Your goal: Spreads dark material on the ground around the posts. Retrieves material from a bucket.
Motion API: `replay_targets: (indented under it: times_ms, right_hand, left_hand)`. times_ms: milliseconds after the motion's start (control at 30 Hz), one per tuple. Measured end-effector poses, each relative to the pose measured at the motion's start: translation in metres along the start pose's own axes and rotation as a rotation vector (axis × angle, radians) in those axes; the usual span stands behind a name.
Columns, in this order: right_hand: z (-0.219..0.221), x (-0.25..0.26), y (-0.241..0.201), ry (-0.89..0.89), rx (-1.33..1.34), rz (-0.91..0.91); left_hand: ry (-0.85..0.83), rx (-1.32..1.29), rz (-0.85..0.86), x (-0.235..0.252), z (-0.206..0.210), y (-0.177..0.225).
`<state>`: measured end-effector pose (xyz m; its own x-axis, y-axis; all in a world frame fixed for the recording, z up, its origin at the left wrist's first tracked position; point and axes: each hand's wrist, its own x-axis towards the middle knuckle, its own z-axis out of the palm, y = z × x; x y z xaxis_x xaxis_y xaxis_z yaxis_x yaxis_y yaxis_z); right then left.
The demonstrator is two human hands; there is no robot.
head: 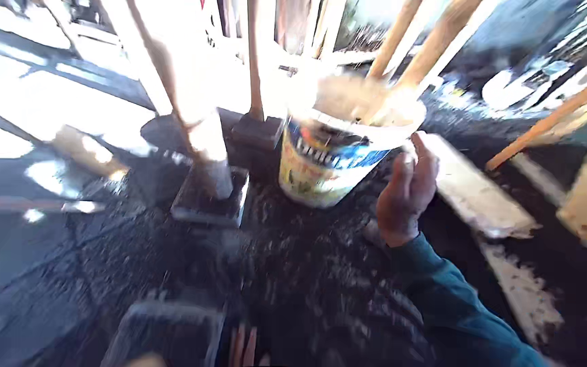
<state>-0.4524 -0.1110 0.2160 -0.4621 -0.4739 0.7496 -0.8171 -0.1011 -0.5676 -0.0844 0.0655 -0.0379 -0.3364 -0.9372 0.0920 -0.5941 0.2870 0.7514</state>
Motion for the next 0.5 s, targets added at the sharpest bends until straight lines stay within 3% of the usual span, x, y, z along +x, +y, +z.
replay_targets:
  times_ms: [133, 233, 333, 400, 500]
  right_hand:
    - [0.015, -0.209, -0.002, -0.68, -0.037, 0.003]
    - [-0.012, -0.331, -0.028, -1.026, 0.088, -0.233]
    - [-0.044, -0.377, -0.051, -1.226, 0.23, -0.486]
    - [-0.043, -0.385, -0.047, -1.303, 0.239, -0.55]
    - [-0.015, -0.388, -0.021, -1.225, 0.143, -0.538]
  left_hand:
    - [0.095, 0.08, 0.076, -0.007, -0.029, -0.005]
    - [0.121, 0.11, 0.116, -0.021, -0.057, -0.01]
    - [0.077, 0.126, 0.153, -0.038, -0.063, -0.015]
    - [0.036, 0.131, 0.144, -0.044, -0.056, -0.021]
    - [-0.035, 0.152, 0.104, -0.044, -0.047, -0.022]
